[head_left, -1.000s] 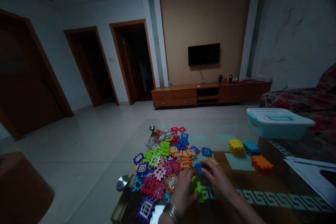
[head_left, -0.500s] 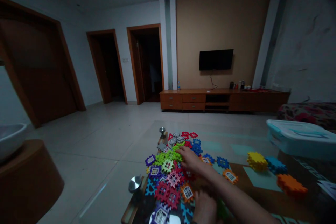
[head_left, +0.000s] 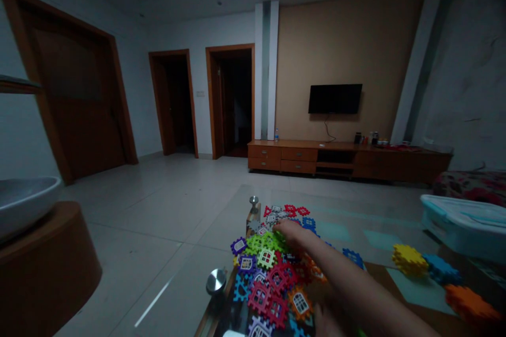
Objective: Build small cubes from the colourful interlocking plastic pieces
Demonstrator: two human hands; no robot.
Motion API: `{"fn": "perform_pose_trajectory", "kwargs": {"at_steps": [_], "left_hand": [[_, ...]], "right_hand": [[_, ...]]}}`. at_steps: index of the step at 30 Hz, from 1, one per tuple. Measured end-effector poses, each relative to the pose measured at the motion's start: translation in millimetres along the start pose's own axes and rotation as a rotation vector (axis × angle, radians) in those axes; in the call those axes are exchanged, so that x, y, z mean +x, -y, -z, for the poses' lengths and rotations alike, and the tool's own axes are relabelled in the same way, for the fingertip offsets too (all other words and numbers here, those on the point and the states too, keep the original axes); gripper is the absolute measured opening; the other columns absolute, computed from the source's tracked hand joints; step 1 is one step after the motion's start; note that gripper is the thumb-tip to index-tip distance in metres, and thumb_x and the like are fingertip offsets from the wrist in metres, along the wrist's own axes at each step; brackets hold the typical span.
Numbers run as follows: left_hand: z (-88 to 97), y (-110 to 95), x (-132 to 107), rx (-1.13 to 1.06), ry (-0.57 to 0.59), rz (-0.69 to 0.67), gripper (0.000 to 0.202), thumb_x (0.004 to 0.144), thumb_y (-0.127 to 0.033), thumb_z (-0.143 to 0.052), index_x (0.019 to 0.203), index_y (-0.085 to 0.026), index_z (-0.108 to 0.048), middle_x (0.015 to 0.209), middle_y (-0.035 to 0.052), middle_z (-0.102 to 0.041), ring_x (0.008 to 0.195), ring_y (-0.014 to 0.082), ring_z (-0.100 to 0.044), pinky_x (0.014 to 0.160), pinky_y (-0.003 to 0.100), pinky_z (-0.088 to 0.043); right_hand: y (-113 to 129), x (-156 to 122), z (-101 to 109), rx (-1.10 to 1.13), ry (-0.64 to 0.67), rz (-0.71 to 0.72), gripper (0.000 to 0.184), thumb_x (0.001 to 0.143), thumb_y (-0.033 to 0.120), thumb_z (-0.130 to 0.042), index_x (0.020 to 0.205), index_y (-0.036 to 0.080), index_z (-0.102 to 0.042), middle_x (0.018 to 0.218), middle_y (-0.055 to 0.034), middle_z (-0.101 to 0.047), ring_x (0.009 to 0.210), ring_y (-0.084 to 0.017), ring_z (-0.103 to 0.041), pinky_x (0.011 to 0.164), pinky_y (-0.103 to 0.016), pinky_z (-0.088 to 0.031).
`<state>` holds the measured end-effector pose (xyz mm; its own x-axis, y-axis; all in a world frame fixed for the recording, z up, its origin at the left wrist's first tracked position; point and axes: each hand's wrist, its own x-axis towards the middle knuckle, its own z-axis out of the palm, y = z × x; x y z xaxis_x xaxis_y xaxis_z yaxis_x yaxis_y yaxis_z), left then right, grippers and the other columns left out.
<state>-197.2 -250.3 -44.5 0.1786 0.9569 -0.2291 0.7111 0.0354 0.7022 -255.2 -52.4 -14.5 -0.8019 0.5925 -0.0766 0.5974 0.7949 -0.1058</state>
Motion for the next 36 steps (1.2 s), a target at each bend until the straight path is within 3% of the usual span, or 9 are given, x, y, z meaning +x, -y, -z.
{"fn": "perform_pose_trajectory", "kwargs": {"at_steps": [2,4,9,12,14,19,24,30,36], "left_hand": [[13.4,5.3,17.0,0.021,-0.021,0.042,0.061,0.077,-0.022,-0.041,0.138,-0.016,-0.045,0.143,0.0163,-0.045,0.132,0.0342,-0.038,0.113,0.053,-0.026],[25.4,12.6,19.6,0.064,-0.127,0.057,0.056,0.075,-0.021,-0.047,0.13,-0.015,-0.053,0.137,0.0154,-0.051,0.127,0.0331,-0.041,0.111,0.05,-0.028],[58.7,46.0,5.5,0.221,-0.755,0.221,0.037,0.088,-0.015,-0.035,0.113,-0.019,-0.061,0.124,0.0096,-0.057,0.119,0.0251,-0.047,0.103,0.041,-0.035],[76.2,68.9,8.7,0.364,-0.962,0.386,0.036,0.09,-0.016,-0.036,0.117,-0.016,-0.059,0.129,0.0139,-0.054,0.123,0.0283,-0.045,0.1,0.043,-0.036],[83.4,79.4,14.0,0.437,-0.993,0.442,0.034,0.089,-0.019,-0.041,0.119,-0.015,-0.058,0.13,0.0157,-0.054,0.123,0.0296,-0.045,0.1,0.043,-0.035],[94.4,85.5,22.9,0.449,-0.91,0.495,0.036,0.085,-0.023,-0.05,0.12,-0.015,-0.056,0.122,0.0136,-0.06,0.114,0.0276,-0.052,0.094,0.043,-0.038],[100.3,83.6,29.1,0.458,-0.902,0.529,0.032,0.087,-0.021,-0.042,0.115,-0.015,-0.055,0.113,0.0085,-0.063,0.109,0.0256,-0.053,0.089,0.041,-0.04],[96.4,77.4,30.2,0.491,-0.953,0.516,0.035,0.087,-0.02,-0.033,0.117,-0.015,-0.051,0.11,0.0081,-0.065,0.106,0.0262,-0.056,0.087,0.04,-0.041],[105.0,60.2,17.7,0.492,-0.968,0.391,0.039,0.089,-0.024,-0.031,0.122,-0.013,-0.048,0.113,0.0105,-0.061,0.109,0.0261,-0.054,0.087,0.037,-0.041]], "right_hand": [[-2.8,-4.6,0.9,0.009,-0.005,0.0,0.06,0.049,-0.002,-0.063,0.103,0.024,-0.069,0.11,-0.0058,-0.067,0.095,-0.026,-0.061,0.076,-0.027,-0.044],[-3.9,-11.4,1.6,0.03,-0.038,-0.006,0.059,0.05,-0.002,-0.063,0.103,0.024,-0.068,0.108,-0.0051,-0.068,0.094,-0.024,-0.061,0.075,-0.025,-0.042],[2.8,-34.0,5.9,0.105,-0.226,-0.087,0.032,0.07,0.004,-0.054,0.095,0.017,-0.068,0.099,-0.0093,-0.068,0.094,-0.022,-0.06,0.078,-0.026,-0.04],[8.9,-55.9,8.3,0.156,-0.351,-0.147,0.027,0.075,0.004,-0.048,0.092,0.015,-0.066,0.099,-0.0111,-0.067,0.097,-0.022,-0.058,0.082,-0.028,-0.041],[11.1,-79.6,7.0,0.183,-0.416,-0.176,0.03,0.076,0.003,-0.045,0.094,0.015,-0.066,0.099,-0.0099,-0.066,0.098,-0.02,-0.057,0.085,-0.027,-0.041],[11.7,-168.8,-9.3,0.449,-0.639,-0.128,0.033,0.077,0.006,-0.046,0.095,0.021,-0.068,0.091,-0.0057,-0.063,0.092,-0.02,-0.058,0.083,-0.031,-0.046],[13.5,-239.3,-36.2,0.518,-0.637,-0.048,0.044,0.075,0.005,-0.047,0.109,0.027,-0.066,0.104,-0.0064,-0.065,0.098,-0.022,-0.059,0.086,-0.039,-0.048],[12.6,-253.3,-56.9,0.51,-0.542,-0.074,0.046,0.08,0.006,-0.047,0.116,0.027,-0.064,0.121,-0.0078,-0.064,0.114,-0.023,-0.056,0.099,-0.043,-0.045],[6.1,-257.6,-71.5,0.574,-0.411,-0.036,0.055,0.075,0.0,-0.048,0.123,0.024,-0.059,0.134,-0.0104,-0.055,0.126,-0.023,-0.048,0.107,-0.042,-0.039]]}}
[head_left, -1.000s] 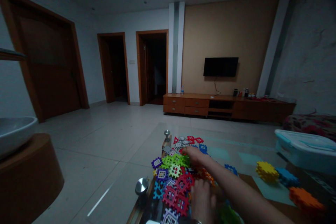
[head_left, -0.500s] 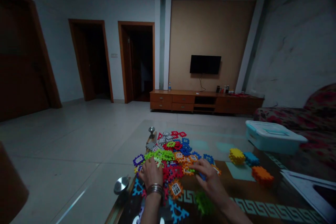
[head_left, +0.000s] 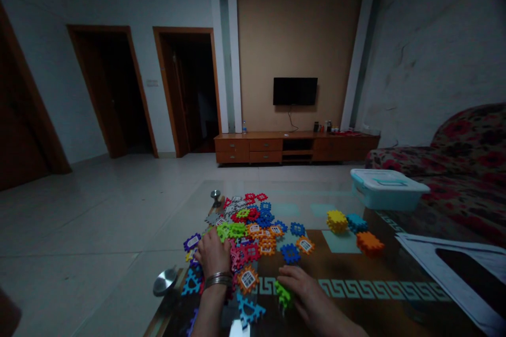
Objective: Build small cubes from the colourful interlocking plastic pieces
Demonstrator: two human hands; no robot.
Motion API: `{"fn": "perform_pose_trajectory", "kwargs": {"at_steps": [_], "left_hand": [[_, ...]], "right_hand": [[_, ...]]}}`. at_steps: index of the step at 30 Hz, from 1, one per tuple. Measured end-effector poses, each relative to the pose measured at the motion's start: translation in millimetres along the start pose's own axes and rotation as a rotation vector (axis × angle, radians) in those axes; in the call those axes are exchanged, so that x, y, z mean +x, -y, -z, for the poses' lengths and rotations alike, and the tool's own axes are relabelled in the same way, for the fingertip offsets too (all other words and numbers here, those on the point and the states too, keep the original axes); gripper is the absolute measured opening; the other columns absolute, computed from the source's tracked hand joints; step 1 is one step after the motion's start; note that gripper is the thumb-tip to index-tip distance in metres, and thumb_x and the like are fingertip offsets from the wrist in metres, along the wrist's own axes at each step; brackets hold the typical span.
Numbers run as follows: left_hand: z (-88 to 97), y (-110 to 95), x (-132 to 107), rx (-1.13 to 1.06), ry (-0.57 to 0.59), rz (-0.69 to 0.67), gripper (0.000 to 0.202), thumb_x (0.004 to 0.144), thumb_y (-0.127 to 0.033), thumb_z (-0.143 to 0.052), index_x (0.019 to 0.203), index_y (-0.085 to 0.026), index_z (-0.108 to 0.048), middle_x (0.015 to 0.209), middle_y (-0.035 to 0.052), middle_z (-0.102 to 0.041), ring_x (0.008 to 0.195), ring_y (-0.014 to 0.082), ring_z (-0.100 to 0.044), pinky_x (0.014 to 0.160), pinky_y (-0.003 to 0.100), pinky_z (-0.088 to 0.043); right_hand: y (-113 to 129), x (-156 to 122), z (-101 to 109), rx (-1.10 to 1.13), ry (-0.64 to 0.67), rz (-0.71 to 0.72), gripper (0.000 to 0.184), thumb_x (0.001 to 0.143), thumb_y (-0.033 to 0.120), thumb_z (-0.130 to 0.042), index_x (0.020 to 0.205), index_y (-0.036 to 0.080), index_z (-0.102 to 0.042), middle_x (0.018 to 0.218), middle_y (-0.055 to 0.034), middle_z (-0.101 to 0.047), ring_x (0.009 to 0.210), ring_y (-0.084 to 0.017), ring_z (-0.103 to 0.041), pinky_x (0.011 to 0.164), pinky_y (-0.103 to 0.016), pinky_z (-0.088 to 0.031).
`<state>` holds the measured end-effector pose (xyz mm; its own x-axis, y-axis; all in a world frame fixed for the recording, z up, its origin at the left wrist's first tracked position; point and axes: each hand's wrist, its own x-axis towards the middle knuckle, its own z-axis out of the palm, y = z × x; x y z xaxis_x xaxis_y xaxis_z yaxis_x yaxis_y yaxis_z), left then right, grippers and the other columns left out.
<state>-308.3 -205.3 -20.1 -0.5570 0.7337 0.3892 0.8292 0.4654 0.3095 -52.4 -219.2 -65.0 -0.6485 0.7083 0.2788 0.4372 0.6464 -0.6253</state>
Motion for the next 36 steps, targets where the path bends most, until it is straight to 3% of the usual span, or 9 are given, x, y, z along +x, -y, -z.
{"fn": "perform_pose_trajectory", "kwargs": {"at_steps": [6,11,16,19,25,27,30,33,36], "left_hand": [[8.3,-17.0,-19.9,-0.136,0.111,-0.217,0.037,0.085,-0.022,-0.042,0.121,-0.02,-0.051,0.12,0.0047,-0.062,0.114,0.0201,-0.053,0.094,0.033,-0.041],[13.5,-43.9,-50.9,-0.409,0.4,-0.465,0.045,0.073,-0.016,-0.054,0.118,-0.021,-0.054,0.122,0.0064,-0.062,0.117,0.0208,-0.053,0.101,0.035,-0.039],[29.9,-68.5,-77.0,-0.366,0.613,-0.532,0.046,0.071,-0.017,-0.056,0.116,-0.023,-0.054,0.123,0.0031,-0.06,0.118,0.0201,-0.049,0.101,0.032,-0.035],[35.2,-77.1,-86.8,-0.248,0.692,-0.553,0.044,0.073,-0.019,-0.056,0.116,-0.024,-0.055,0.122,0.003,-0.06,0.117,0.0224,-0.049,0.099,0.036,-0.034],[18.8,-78.8,-93.4,-0.139,0.707,-0.563,0.07,0.064,-0.029,-0.073,0.129,-0.024,-0.049,0.131,0.008,-0.054,0.121,0.031,-0.045,0.102,0.048,-0.032],[14.0,-78.9,-94.0,-0.114,0.727,-0.559,0.078,0.062,-0.028,-0.075,0.133,-0.023,-0.045,0.131,0.0093,-0.054,0.121,0.0318,-0.046,0.102,0.05,-0.033],[12.8,-79.9,-94.0,-0.063,0.786,-0.55,0.072,0.065,-0.026,-0.071,0.133,-0.018,-0.047,0.132,0.0127,-0.054,0.121,0.0337,-0.046,0.102,0.052,-0.034],[12.0,-78.9,-93.3,-0.081,0.835,-0.554,0.069,0.071,-0.024,-0.064,0.136,-0.014,-0.045,0.139,0.0172,-0.048,0.128,0.0361,-0.04,0.106,0.055,-0.032],[4.7,-75.4,-92.6,-0.144,0.876,-0.553,0.083,0.068,-0.025,-0.068,0.143,-0.013,-0.034,0.148,0.0195,-0.038,0.135,0.0372,-0.031,0.111,0.055,-0.026]], "right_hand": [[-8.6,-6.5,6.1,0.067,0.044,-0.087,0.082,0.057,-0.007,-0.054,0.132,0.026,-0.05,0.145,-0.0076,-0.045,0.133,-0.024,-0.04,0.113,-0.041,-0.031],[-19.6,-4.0,8.7,0.06,0.01,-0.126,0.089,0.054,-0.006,-0.049,0.136,0.028,-0.046,0.143,-0.0078,-0.047,0.132,-0.026,-0.041,0.111,-0.045,-0.033],[-43.9,0.1,8.7,0.012,-0.188,-0.209,0.082,0.058,-0.003,-0.038,0.134,0.025,-0.05,0.136,-0.0077,-0.055,0.128,-0.023,-0.047,0.111,-0.046,-0.034],[-53.0,2.1,9.7,-0.017,-0.248,-0.267,0.073,0.063,0.0,-0.038,0.131,0.022,-0.053,0.133,-0.0087,-0.057,0.126,-0.022,-0.049,0.11,-0.044,-0.035],[-44.4,7.6,19.0,-0.007,-0.273,-0.258,0.051,0.074,0.011,-0.042,0.122,0.021,-0.059,0.127,-0.0091,-0.06,0.121,-0.023,-0.053,0.106,-0.042,-0.04],[-34.1,18.5,22.6,0.004,-0.273,-0.228,0.045,0.078,0.014,-0.043,0.119,0.021,-0.06,0.123,-0.0094,-0.062,0.117,-0.023,-0.055,0.104,-0.041,-0.042],[-13.7,52.3,22.0,-0.011,-0.233,-0.158,0.044,0.079,0.012,-0.043,0.118,0.023,-0.061,0.119,-0.0081,-0.063,0.114,-0.023,-0.056,0.102,-0.039,-0.042],[6.8,103.4,10.7,-0.137,-0.089,-0.075,0.046,0.079,0.009,-0.044,0.121,0.02,-0.06,0.122,-0.0097,-0.061,0.116,-0.021,-0.053,0.103,-0.036,-0.038],[20.4,156.8,-8.0,-0.233,0.076,-0.021,0.046,0.078,0.01,-0.05,0.124,0.017,-0.058,0.122,-0.011,-0.061,0.115,-0.022,-0.052,0.1,-0.03,-0.039]]}}
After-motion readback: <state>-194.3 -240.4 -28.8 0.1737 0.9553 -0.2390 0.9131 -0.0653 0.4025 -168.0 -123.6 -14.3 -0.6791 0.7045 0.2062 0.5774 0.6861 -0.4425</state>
